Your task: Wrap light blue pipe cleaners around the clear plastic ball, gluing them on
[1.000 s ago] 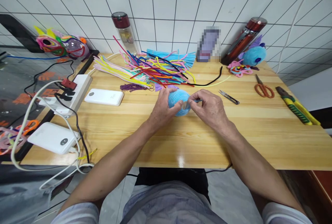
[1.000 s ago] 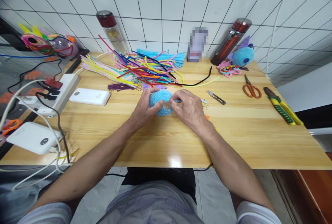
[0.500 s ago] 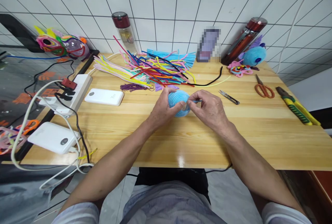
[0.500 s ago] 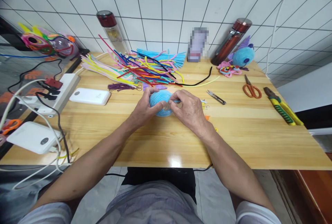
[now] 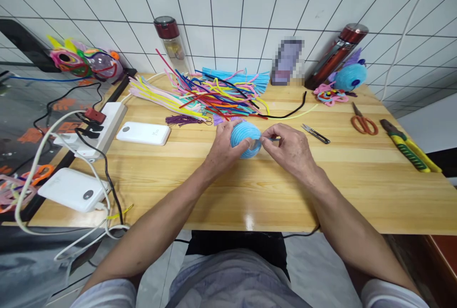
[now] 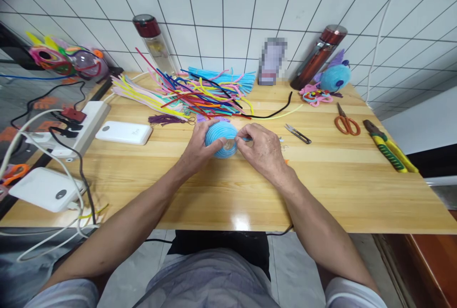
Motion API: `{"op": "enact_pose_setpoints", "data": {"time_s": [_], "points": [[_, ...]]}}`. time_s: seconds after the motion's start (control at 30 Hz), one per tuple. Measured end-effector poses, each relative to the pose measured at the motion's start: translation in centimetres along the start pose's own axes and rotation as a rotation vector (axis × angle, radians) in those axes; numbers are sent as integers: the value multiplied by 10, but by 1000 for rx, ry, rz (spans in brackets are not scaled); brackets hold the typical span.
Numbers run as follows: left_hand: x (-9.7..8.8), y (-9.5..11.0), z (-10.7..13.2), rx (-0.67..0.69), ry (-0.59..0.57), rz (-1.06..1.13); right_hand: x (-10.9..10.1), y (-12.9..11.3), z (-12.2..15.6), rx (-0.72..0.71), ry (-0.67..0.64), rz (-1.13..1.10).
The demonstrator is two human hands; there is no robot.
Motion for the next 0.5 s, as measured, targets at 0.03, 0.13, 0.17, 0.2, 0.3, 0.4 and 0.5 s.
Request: {"op": "enact_pose_setpoints", "data": {"time_s": [0.03, 0.13, 0.17, 0.2, 0.3, 0.4, 0.5], "points": [[0, 0, 0, 4, 5, -4, 0, 0, 0, 2, -1, -1], [1, 1, 0, 13, 8, -10, 1, 0, 0, 20, -8, -3], [2, 1, 0, 17, 6, -8, 2, 0, 0, 29, -11, -3], [2, 1, 0, 21, 3, -3, 2, 1, -1, 40, -17, -1], [2, 2, 1, 29, -4, 24, 2, 1, -1, 65, -28, 1], [3, 1, 1, 37, -18, 53, 2, 2, -1, 78, -24, -1], [3, 2, 1, 54, -21, 70, 2, 2, -1, 82, -18, -1]]}}
Point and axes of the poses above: each hand's wrist, its own z-axis away from the middle knuckle, its own x-axis out of the palm, y = z × x, the point moved 8 cm from there along -z, towards the middle knuckle, and after that the axes turned 1 degree about -z, right-handed, at the moved point
